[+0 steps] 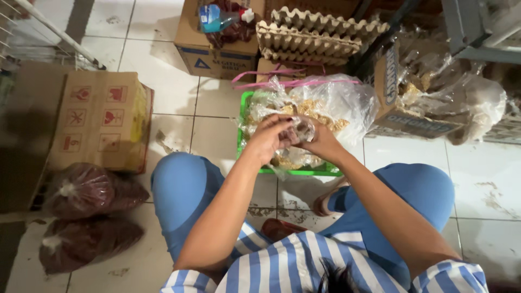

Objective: The person places individual peanut brittle snacks into a clear plastic bag by hand while sitting on the floor of a storage area.

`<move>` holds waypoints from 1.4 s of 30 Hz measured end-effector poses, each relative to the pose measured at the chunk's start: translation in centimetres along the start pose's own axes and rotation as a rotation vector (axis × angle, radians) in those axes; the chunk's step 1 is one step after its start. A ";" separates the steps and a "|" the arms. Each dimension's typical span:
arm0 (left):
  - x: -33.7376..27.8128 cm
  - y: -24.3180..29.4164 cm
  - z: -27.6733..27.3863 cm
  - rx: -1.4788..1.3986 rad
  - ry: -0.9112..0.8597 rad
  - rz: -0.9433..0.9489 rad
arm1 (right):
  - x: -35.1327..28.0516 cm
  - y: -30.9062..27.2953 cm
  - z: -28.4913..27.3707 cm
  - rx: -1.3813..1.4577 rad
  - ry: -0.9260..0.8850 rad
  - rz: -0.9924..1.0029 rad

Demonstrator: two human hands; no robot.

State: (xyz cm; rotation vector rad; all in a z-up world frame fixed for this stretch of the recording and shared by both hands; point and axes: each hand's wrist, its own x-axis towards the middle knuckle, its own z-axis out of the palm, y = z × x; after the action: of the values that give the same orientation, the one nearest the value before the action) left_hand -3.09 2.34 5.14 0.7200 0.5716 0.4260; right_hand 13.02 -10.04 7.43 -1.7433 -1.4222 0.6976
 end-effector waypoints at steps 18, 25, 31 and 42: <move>0.0 -2.6 -0.2 0.497 -0.345 0.002 | 1.0 1.2 -4.7 0.698 0.313 0.202; -1.6 -0.3 2.0 0.169 -0.180 -0.333 | 0.4 -1.0 -4.1 0.680 0.158 0.195; -1.9 -1.8 2.7 0.235 -0.323 -0.379 | 0.3 -1.7 -1.6 1.006 0.037 0.469; 0.3 -6.3 -2.2 0.466 -0.303 -0.313 | -2.3 -1.7 -8.0 0.116 0.425 -0.358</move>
State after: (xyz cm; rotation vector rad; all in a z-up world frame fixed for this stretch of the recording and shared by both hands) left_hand -3.18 -0.71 -0.76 1.0968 0.4882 -0.1166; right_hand 18.01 -13.84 13.18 -1.3913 -1.3135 0.1968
